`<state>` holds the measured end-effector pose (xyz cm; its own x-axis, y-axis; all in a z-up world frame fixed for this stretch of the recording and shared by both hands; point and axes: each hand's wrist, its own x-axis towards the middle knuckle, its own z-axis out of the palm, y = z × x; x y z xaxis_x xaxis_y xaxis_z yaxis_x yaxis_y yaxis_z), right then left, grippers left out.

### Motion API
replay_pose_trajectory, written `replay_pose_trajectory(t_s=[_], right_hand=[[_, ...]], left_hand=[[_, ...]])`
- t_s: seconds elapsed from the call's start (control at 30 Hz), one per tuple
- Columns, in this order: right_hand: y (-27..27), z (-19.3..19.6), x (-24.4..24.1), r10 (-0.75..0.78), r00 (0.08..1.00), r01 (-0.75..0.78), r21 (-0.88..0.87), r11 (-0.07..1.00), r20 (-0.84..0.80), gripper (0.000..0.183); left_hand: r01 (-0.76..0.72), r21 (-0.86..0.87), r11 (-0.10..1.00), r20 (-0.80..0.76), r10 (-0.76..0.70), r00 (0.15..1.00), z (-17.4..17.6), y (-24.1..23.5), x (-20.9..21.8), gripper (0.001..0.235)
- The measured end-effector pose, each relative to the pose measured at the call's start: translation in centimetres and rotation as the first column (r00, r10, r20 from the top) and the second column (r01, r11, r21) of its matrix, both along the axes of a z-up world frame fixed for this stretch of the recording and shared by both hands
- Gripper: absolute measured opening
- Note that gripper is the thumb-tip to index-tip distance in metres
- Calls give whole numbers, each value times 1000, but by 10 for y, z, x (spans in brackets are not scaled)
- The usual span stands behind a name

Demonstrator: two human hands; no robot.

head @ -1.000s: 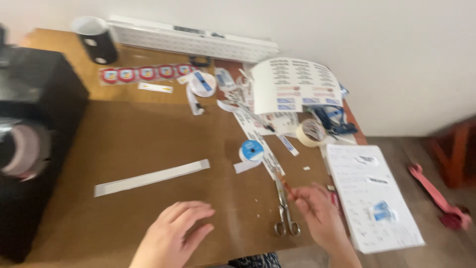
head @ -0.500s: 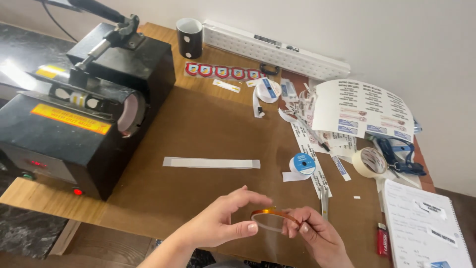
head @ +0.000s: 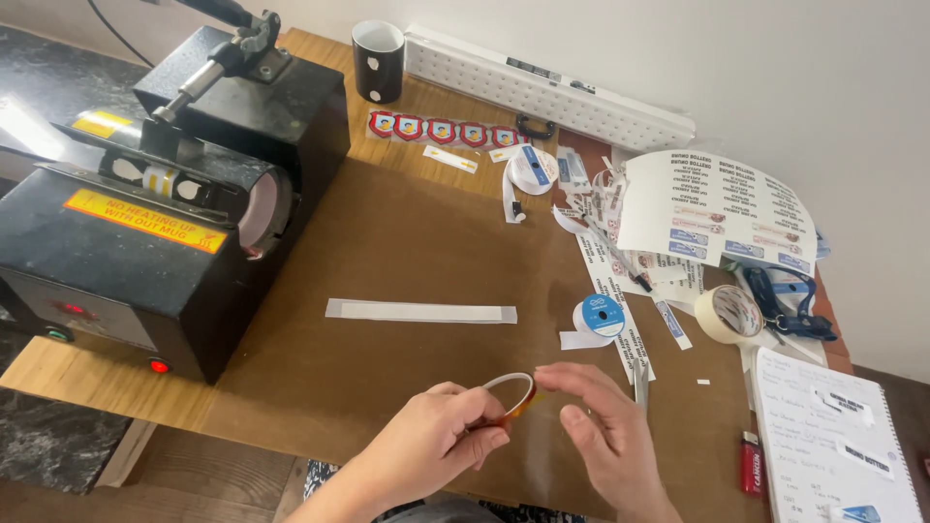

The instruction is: Preparing adhesive labels by applying double-sided tape and cutting them to size for product application

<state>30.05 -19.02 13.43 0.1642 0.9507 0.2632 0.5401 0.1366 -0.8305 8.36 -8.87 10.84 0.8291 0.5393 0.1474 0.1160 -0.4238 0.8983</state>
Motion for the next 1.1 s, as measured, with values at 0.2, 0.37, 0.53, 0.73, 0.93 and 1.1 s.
replay_pose_trajectory(t_s=[0.2, 0.37, 0.53, 0.73, 0.93, 1.1], right_hand=[[8, -5, -10, -111, 989, 117, -61, 991, 95, 39], [10, -9, -14, -181, 974, 186, -28, 982, 138, 10], [10, -20, -13, -210, 951, 219, -15, 976, 225, 6], [11, -27, -10, -307, 911, 285, 117, 951, 275, 7], [12, -23, -7, -378, 894, 290, 334, 897, 240, 9], [7, -28, 9, -469, 866, 378, 387, 841, 173, 7]], left_hand=[[-13, 152, 988, 59, 4, 998, -14, 1, -1, 13], [-66, 215, 974, 77, 50, 996, -25, 1, -4, 15], [-107, 264, 958, 69, 92, 993, -24, 1, -8, 16], [-22, 202, 979, 24, 18, 1000, 5, -2, -20, 23], [-51, 234, 971, 15, 49, 999, 14, 0, -28, 41], [-56, 153, 987, -76, 68, 995, 25, 1, -37, 33]])
